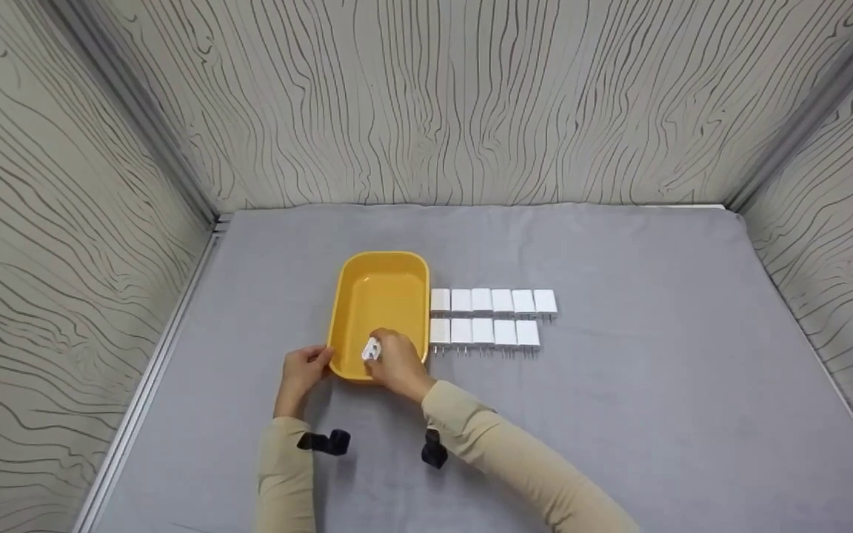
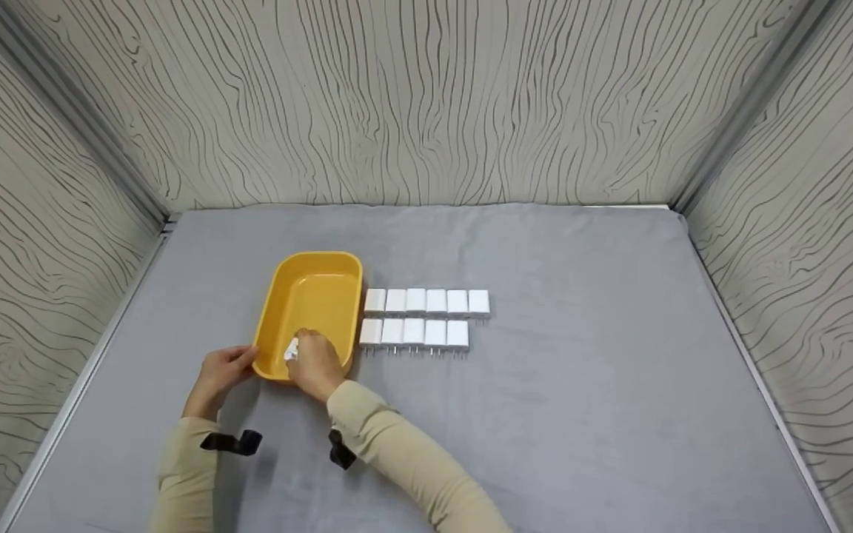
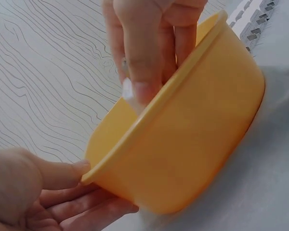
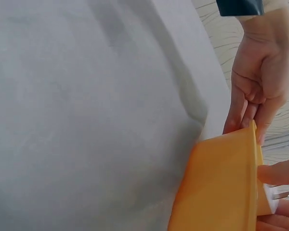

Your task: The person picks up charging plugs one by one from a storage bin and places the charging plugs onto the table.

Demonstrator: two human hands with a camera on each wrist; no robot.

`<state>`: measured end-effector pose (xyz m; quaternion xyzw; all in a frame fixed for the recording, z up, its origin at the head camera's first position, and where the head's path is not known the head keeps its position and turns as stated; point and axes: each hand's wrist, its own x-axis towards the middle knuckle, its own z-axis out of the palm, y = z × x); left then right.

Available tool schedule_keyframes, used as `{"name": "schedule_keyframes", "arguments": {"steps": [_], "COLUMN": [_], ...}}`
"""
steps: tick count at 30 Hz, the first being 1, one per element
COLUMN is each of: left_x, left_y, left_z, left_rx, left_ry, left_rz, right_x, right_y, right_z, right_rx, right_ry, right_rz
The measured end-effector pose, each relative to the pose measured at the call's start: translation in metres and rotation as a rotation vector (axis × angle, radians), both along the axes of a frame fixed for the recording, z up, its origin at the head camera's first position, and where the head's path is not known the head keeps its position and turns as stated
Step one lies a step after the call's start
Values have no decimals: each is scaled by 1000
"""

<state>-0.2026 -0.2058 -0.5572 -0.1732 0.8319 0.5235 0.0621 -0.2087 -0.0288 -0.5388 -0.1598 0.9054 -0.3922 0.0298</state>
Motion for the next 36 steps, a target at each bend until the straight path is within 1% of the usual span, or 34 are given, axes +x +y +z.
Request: {"name": "schedule_keyframes", "arguments": {"steps": [3,8,14,16,20,23,27,36], "left_x": [0,0,0,0,1,2,2,2], "left_y": [0,0,-1,-1,-1,-1,-1,-3], "left_z": [1,2,1,0,3,5,5,4], "left_rx": [12,-12,-2,-7,-47,-53,-70,-121], "left_ry": [-15,-4,-8,-5,14,21,29,39], "left_rz": [7,-1,-8,-13,-36,-42,-43,-71], "right_x": [3,7,13,15,17,18,20,22], "right_y": [4,11,19,21,26,30,36,52], "right_z": [1,2,4,5,7,8,8,4], "right_rx": [-34,-70,-109,-139,-215,-273,-335,-452], "right_ry": [12,30,8,-17,-29,-32,-53,-34], "right_rz": [-2,22,22,19,16,13,5,-24]}}
